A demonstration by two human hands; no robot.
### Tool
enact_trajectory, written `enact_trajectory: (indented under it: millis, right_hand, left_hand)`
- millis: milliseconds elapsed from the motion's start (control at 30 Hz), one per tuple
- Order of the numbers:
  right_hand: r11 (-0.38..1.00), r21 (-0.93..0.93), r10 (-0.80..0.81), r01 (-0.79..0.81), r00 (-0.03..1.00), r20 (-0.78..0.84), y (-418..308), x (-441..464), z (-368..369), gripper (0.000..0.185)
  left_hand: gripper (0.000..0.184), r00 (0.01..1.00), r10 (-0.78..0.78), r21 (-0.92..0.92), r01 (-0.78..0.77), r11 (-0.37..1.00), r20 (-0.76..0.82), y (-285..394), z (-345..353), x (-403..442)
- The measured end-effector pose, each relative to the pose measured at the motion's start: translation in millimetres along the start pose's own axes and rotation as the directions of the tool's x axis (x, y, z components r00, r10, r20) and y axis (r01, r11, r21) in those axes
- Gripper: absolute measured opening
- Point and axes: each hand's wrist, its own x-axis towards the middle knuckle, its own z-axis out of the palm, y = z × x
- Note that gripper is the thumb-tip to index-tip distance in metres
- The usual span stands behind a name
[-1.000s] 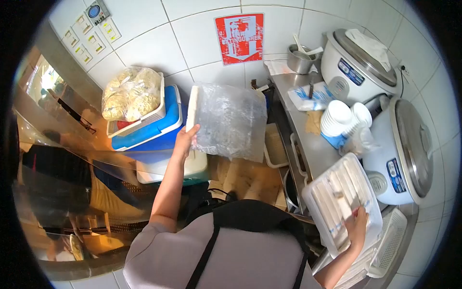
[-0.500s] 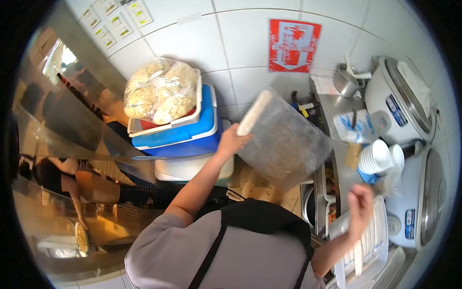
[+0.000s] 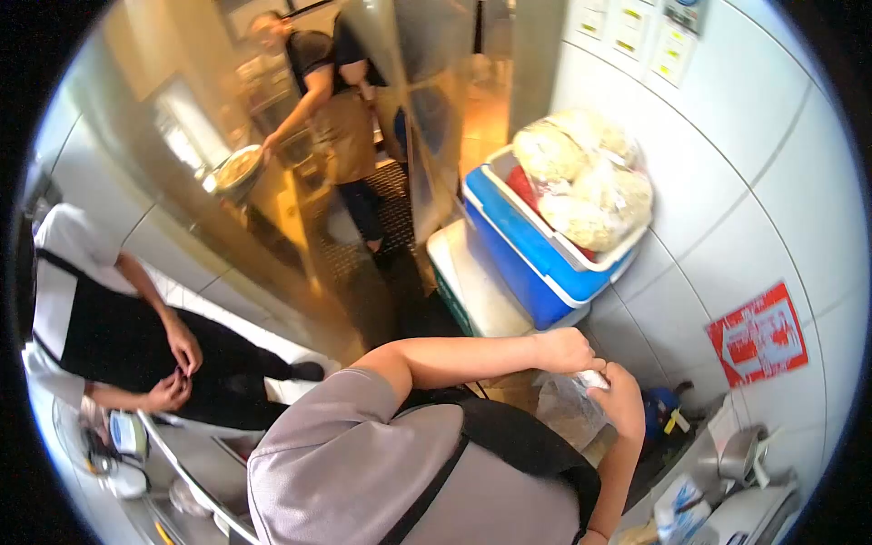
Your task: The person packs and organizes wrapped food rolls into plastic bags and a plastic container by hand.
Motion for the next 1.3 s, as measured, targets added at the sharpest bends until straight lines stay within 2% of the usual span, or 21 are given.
enact_trajectory:
  millis: [33,133,167,233,267,333,400,433,467,533,567,600,700,733,833,867,967,1000,1133,1300]
  right_hand:
    - [0.991,0.115,-0.066,0.065,0.998,0.009,4.3,7.3,5.6,0.030]
    - [0.973,0.171,-0.161,0.155,0.987,0.018,11.5,32.1,22.1,0.035]
    - [0.958,0.154,-0.245,0.243,0.970,-0.011,9.0,38.2,26.3,0.037]
    - [0.908,0.118,-0.396,0.401,0.916,-0.066,-0.4,39.4,28.4,0.040]
    - [0.901,0.184,-0.393,0.394,0.919,-0.044,-1.1,41.8,30.0,0.038]
    - [0.943,0.139,-0.307,0.302,0.952,0.014,-0.2,37.2,30.1,0.033]
    - [0.964,0.109,-0.247,0.241,0.968,0.047,0.3,40.9,22.5,0.030]
    - [0.971,0.101,-0.224,0.216,0.972,0.071,1.0,38.5,14.1,0.029]
    - [0.976,0.093,-0.205,0.197,0.975,0.084,2.2,36.7,7.0,0.029]
    - [0.953,0.228,-0.221,0.200,0.972,0.074,12.4,32.1,-7.0,0.028]
    - [0.935,0.294,-0.225,0.196,0.972,0.067,18.8,29.2,-15.1,0.028]
    - [0.949,0.253,-0.205,0.187,0.978,0.045,25.9,25.4,-23.0,0.029]
    - [0.935,0.342,-0.103,0.090,0.994,0.020,67.2,13.7,-40.6,0.028]
    - [0.872,0.489,-0.034,0.011,0.999,0.037,55.0,2.0,-54.5,0.031]
    - [0.835,0.550,0.059,-0.031,0.998,-0.035,63.2,-19.4,-81.1,0.036]
    - [0.843,0.535,0.128,-0.057,0.987,-0.097,63.1,-28.2,-88.1,0.038]
    - [0.894,0.441,0.037,0.073,0.971,-0.236,85.3,-38.6,-100.1,0.037]
    - [0.882,0.471,0.136,-0.016,0.966,-0.222,81.2,-43.0,-103.3,0.033]
    - [0.922,0.386,0.036,0.026,0.988,-0.151,96.9,-37.0,-101.3,0.026]
    - [0.929,0.359,-0.066,0.088,0.995,-0.072,77.6,-22.4,-86.4,0.024]
  left_hand:
    - [0.022,0.999,-0.006,-0.004,0.006,1.000,-0.040,-2.4,-2.4,-5.5]
    - [0.028,0.995,-0.022,0.016,0.024,1.000,-0.099,-17.7,-9.8,-24.6]
    - [0.031,0.991,-0.015,0.037,0.020,0.999,-0.133,-20.0,-11.8,-30.6]
    - [0.033,0.993,-0.098,0.010,0.098,0.995,-0.066,-16.4,-19.4,-38.3]
    - [0.035,0.988,-0.114,0.007,0.116,0.993,-0.099,-15.1,-20.1,-41.1]
    - [0.041,0.975,-0.137,-0.021,0.136,0.991,-0.173,-11.7,-21.9,-46.6]
    - [0.048,0.864,-0.349,-0.171,0.306,0.936,-0.363,-7.4,-28.3,-49.4]
    - [0.051,0.773,-0.459,-0.268,0.376,0.887,-0.437,-0.8,-26.2,-48.3]
    - [0.052,0.638,-0.509,-0.342,0.377,0.861,-0.578,-0.9,-19.6,-49.0]
    - [0.044,0.750,-0.626,-0.542,0.443,0.714,-0.213,-12.1,-3.1,-53.8]
    - [0.041,0.778,-0.628,-0.615,0.490,0.618,-0.012,-16.2,5.4,-53.5]
    - [0.031,0.809,-0.588,-0.726,0.416,0.548,0.019,-12.1,4.3,-52.4]
    - [0.025,0.870,-0.492,-0.782,0.288,0.552,-0.028,-16.9,16.4,-56.2]
    - [0.020,0.882,-0.470,-0.684,0.323,0.654,-0.033,-18.6,14.2,-59.5]
    - [0.017,0.801,-0.594,-0.518,0.475,0.711,-0.080,-12.3,10.1,-75.1]
    - [0.017,0.772,-0.633,-0.527,0.513,0.678,-0.063,-9.0,6.6,-80.3]
    - [0.017,0.687,-0.727,-0.535,0.608,0.587,-0.017,9.5,-10.5,-94.9]
    - [0.017,0.666,-0.746,-0.525,0.631,0.570,-0.010,20.5,-23.8,-96.7]
    - [0.016,0.607,-0.795,-0.465,0.707,0.532,0.014,52.9,-47.9,-108.3]
    - [0.017,0.584,-0.807,-0.474,0.688,0.549,-0.087,89.2,-65.1,-106.8]
